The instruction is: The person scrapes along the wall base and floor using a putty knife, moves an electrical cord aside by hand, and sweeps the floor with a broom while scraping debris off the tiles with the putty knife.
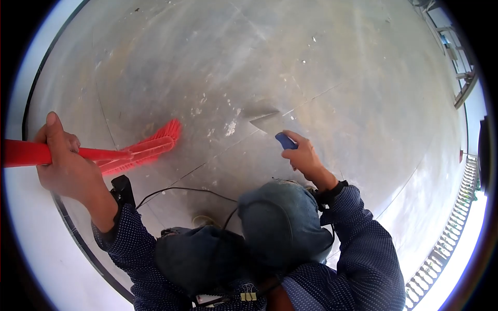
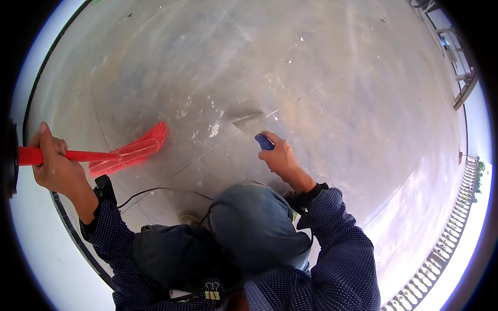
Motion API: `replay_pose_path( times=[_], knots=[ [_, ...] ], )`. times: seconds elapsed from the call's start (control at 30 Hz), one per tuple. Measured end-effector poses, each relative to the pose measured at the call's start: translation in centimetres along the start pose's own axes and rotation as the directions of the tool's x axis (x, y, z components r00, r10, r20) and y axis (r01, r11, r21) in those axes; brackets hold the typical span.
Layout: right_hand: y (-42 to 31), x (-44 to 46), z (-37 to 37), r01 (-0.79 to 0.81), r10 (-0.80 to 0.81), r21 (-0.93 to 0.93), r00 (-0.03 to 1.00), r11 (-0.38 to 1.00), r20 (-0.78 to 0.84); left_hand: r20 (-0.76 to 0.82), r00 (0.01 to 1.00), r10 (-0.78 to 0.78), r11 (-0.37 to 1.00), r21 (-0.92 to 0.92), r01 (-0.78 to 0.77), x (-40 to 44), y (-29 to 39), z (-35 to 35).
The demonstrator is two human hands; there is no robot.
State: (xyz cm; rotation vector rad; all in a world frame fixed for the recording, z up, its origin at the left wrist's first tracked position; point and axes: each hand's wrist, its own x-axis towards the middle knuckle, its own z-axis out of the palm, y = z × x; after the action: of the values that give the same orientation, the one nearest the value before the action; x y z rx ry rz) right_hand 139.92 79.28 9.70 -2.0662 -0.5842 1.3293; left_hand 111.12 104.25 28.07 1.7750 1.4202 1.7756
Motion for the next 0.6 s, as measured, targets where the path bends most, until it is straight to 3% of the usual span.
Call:
replay_pose_path(
  times=[0.03,0.07,0.13,0.27,0.33,0.37,0.4,0.47,0.5,0.57,0.6],
  knots=[
    [-0.9,0.2,-0.2,0.013,-0.017,0.144,0.999,0.990,0.028,-0.019,1.000,-0.004,1.000,0.011,0.004,0.0,0.0,0.1],
    [-1.3,0.3,0.0,0.012,-0.016,0.149,1.000,0.989,0.025,-0.041,0.999,-0.008,1.000,0.021,0.009,0.0,0.1,0.2],
    [-2.0,0.8,0.6,0.150,-0.167,0.249,0.985,0.957,0.048,-0.029,1.000,-0.011,1.000,0.028,0.012,-0.2,0.3,0.4],
    [-1.9,2.6,2.4,0.322,-0.319,0.162,0.947,0.933,-0.042,-0.020,1.000,-0.008,0.993,0.121,0.010,-0.7,1.0,0.8],
    [-1.9,3.4,3.5,0.433,-0.432,0.051,0.902,0.900,-0.019,-0.024,1.000,-0.006,0.994,0.105,0.008,-0.5,0.8,0.5],
    [-1.7,4.0,4.5,0.572,-0.573,-0.044,0.814,0.819,-0.092,-0.033,0.999,-0.008,0.996,0.087,0.011,-0.4,0.6,0.3],
    [-1.6,4.7,5.3,0.569,-0.569,-0.037,0.816,0.822,-0.104,-0.021,1.000,-0.002,0.997,0.082,0.004,-0.4,0.5,0.2],
    [-1.5,5.9,6.5,0.520,-0.596,-0.411,0.799,0.749,-0.075,-0.063,0.994,0.085,0.986,0.151,-0.075,-0.2,0.2,-0.1],
    [-1.4,6.8,6.8,0.512,-0.591,-0.406,0.801,0.757,-0.091,-0.015,0.987,0.160,0.987,0.038,-0.159,0.2,-0.7,-0.5],
    [-0.9,8.7,7.4,0.564,-0.727,-0.589,0.683,0.579,-0.061,-0.019,0.992,0.123,0.992,0.012,-0.123,0.4,-0.8,-0.5],
    [-0.3,9.6,7.9,0.557,-0.723,-0.587,0.688,0.587,-0.070,-0.041,0.996,0.082,0.997,-0.009,-0.083,0.4,-0.8,-0.6]
  ],
)
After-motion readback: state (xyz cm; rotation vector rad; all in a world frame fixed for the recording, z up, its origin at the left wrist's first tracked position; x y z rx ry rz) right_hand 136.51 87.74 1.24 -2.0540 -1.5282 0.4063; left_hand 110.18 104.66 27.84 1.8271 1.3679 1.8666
